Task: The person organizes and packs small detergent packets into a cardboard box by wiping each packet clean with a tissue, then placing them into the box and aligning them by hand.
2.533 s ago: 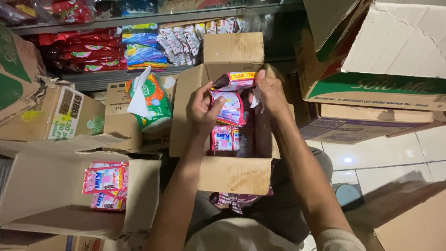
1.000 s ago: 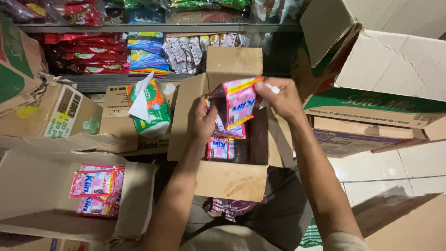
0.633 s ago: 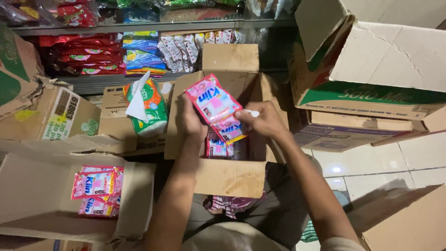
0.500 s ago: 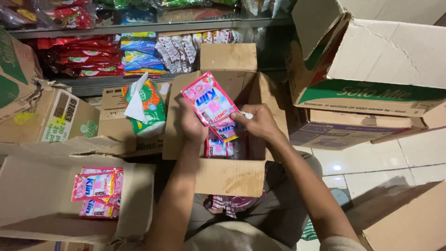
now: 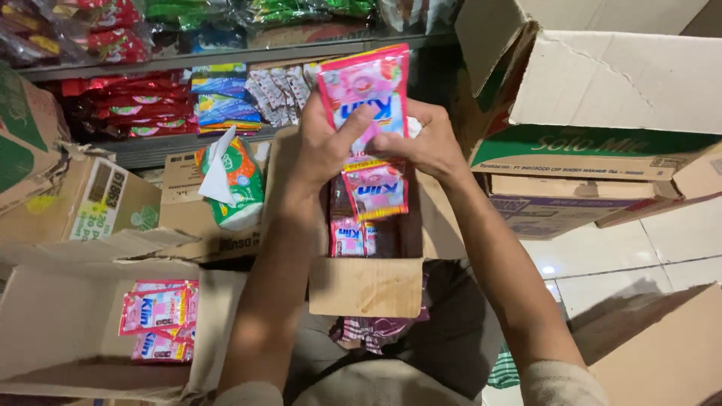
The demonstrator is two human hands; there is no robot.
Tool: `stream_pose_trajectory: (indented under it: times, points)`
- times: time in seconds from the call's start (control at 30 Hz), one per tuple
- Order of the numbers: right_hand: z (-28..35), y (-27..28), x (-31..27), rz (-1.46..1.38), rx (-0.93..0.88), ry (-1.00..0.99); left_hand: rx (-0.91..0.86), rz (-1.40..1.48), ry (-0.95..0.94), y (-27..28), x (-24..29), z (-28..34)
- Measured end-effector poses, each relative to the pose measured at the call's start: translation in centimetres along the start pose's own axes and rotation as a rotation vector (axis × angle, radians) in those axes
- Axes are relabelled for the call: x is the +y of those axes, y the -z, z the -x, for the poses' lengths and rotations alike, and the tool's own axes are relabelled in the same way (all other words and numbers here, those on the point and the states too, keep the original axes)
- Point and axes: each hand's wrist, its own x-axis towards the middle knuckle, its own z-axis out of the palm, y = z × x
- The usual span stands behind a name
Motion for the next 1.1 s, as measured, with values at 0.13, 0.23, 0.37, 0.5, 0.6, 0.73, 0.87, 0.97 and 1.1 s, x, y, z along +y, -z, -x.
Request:
stream_pose_trajectory:
  times: [0.13,0.23,0.37,0.5,0.6,0.73,0.87,0.97,1.1]
  points:
    - [0.3,0.6,-1.4,-0.07,-0.034,0.056,-0.102,-0.156,-0.081,-1.9,4.1,-0.8]
    - [0.3,0.6,-2.5,-0.029,0.004,0.124,-0.197,0.068,-0.058,-1.1,3.0,0.4]
    - [-0.4,0.9,-4.9,-0.075,0.085,0.098,-0.327,0.094,0.336,0.7,0.2,4.5]
    - [-1.6,1.4,-7.2,-0.078,0.197,0.146,-0.29,-0.08,0.561,1.2,-3.3,8.0]
    - [-2.7,1.9,-7.9,-0.085,0.178,0.277,-0.345,-0.057,0.671,1.7,-4.0,9.8]
    - [-3.1,1.6,-7.9,-0.063,0.182,0.221,-0.24,-0.264,0.807,2.0,-4.1,11.8]
    - [-3.5,1.5,-6.0,-0.289,0.291,-0.067,-0.107,-0.532,0.71,1.8,-0.8,12.9]
    - [-3.4,0.4,-5.6,-0.413,0.381,-0.279,-0.014,-0.705,0.57,1.3,1.2,13.5]
    - [-3.6,0.5,-1.2,-0.364,0.333,-0.481,0.046,-1.043,0.026,0.0,2.4,13.7]
